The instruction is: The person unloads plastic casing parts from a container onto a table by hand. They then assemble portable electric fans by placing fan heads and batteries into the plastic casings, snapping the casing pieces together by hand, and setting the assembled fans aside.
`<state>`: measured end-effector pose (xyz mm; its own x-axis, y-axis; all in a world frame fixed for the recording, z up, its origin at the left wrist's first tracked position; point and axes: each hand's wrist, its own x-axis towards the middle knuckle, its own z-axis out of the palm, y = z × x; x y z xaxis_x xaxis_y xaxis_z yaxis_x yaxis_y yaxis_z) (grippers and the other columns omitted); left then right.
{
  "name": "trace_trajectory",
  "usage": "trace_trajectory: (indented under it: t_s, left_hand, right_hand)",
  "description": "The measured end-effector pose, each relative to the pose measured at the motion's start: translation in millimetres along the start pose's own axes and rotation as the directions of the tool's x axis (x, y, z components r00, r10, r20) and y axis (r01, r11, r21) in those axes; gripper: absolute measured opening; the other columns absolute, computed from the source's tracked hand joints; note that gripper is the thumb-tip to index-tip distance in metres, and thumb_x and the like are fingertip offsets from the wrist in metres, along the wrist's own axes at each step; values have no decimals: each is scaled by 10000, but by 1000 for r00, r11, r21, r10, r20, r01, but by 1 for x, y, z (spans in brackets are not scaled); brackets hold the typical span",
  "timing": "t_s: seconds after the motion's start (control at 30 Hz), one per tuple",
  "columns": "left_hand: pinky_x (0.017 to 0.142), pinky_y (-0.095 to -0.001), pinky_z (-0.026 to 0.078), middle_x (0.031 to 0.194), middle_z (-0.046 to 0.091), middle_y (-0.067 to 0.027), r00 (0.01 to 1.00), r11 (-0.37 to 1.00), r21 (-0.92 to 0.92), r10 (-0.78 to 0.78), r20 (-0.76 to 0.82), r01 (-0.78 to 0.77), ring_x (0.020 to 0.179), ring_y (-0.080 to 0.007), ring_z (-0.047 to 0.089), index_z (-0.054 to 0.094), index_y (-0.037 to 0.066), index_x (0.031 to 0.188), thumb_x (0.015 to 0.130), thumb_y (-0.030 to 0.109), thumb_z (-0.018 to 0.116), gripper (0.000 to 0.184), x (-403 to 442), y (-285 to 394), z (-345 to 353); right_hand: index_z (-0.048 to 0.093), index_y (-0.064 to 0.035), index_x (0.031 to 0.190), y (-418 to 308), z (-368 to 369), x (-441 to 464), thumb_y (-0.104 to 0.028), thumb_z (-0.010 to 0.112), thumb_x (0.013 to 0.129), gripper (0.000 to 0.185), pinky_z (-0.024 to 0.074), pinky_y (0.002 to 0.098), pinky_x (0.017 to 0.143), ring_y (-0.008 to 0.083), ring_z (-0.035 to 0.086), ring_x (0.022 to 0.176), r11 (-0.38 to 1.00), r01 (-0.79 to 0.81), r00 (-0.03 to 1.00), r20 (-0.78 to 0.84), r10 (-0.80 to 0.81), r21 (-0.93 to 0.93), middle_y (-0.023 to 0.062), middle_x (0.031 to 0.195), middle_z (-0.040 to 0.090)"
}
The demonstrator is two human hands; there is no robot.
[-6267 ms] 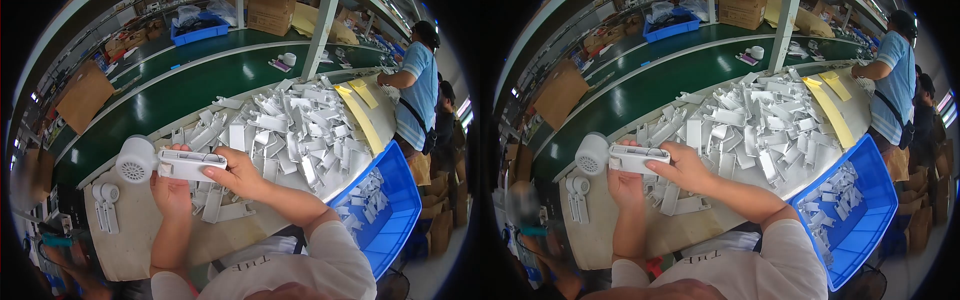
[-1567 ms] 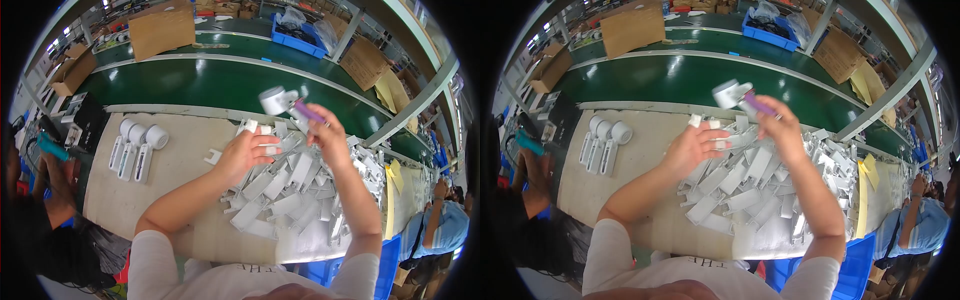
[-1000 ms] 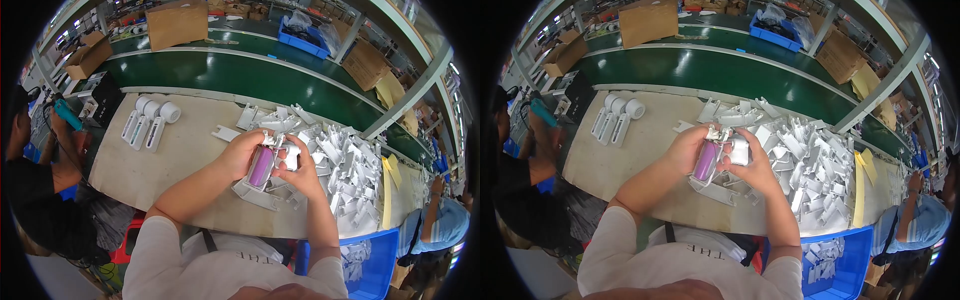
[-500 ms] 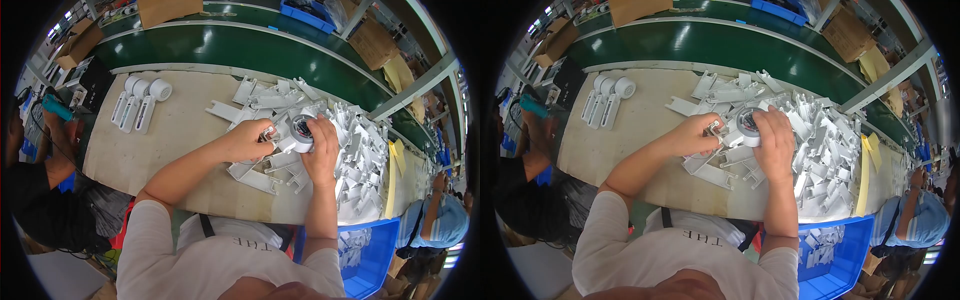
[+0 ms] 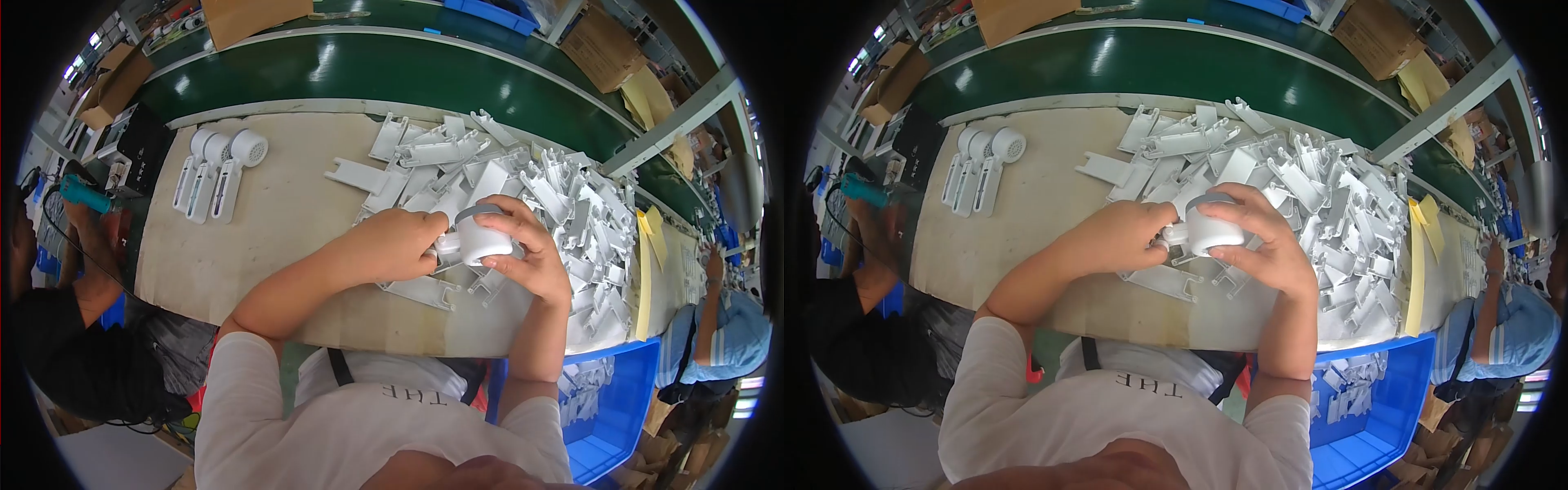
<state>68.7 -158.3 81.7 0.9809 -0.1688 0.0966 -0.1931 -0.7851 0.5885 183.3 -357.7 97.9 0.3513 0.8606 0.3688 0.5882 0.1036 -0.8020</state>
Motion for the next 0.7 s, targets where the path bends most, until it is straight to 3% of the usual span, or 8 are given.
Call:
trace_trajectory:
  t_s: [0.27,0.33,0.4,0.43,0.5,0.53,0.6,0.7]
  left_hand:
    - [587,-347,455,770,603,-167,986,948,-299,-70,149,112,674,-249,607,526,-6,963,779,163,563,252,-4,9,-9]
    - [594,-334,465,791,615,-156,980,922,-361,-75,186,139,680,-227,613,530,-6,975,808,163,551,239,-1,6,-7]
    - [624,-310,490,845,631,-126,990,596,-791,-80,118,142,707,-190,617,537,-16,1015,851,146,516,231,0,-1,3]
    - [715,-327,501,910,638,-114,996,490,-867,-65,67,90,776,-196,628,539,-23,1067,877,152,508,261,1,-1,-4]
    - [750,-330,493,932,637,-124,996,362,-932,-75,-43,-13,811,-202,628,538,-25,1080,872,167,525,284,8,-14,-6]
    - [785,-332,485,954,637,-133,984,235,-965,-109,-142,-113,847,-208,629,537,-28,1093,867,183,542,309,11,-21,-5]
    - [824,-342,467,983,638,-134,975,264,-950,-94,-199,-169,913,-202,617,537,-11,1115,864,219,554,342,15,-28,-5]
    - [705,-263,482,1037,632,-117,974,211,-977,-212,-75,-29,866,-134,602,534,10,1127,882,268,521,356,13,-32,-9]
  right_hand:
    - [583,-89,1141,2,5,0,-104,704,699,458,385,353,914,251,500,1070,999,14,1000,18,-13,-37,127,1204,508]
    - [555,-69,1169,7,6,1,-171,677,740,457,375,342,923,267,496,1079,989,35,995,-95,-21,145,133,1208,507]
    - [532,-53,1187,7,-7,-3,-211,641,779,452,370,356,932,293,490,1092,955,-39,986,-141,84,294,143,1203,516]
    - [530,-56,1185,8,-20,-1,-215,637,781,448,369,374,934,303,490,1088,981,-158,957,-261,125,-111,146,1192,524]
    - [544,-62,1152,14,-40,4,-221,633,774,419,364,422,932,319,491,1074,672,-350,914,-394,93,-652,144,1160,547]
    - [544,-62,1152,24,-42,2,-221,633,774,419,364,422,932,319,491,1074,670,-350,914,-395,92,-655,144,1160,547]
    - [559,-55,1120,43,-43,3,-220,625,770,392,365,424,923,309,490,1072,368,-471,881,-413,230,-802,126,1132,560]
    - [547,-63,1137,47,-55,1,-207,621,766,404,354,424,931,324,521,1020,379,-430,903,-383,196,-819,125,1104,572]
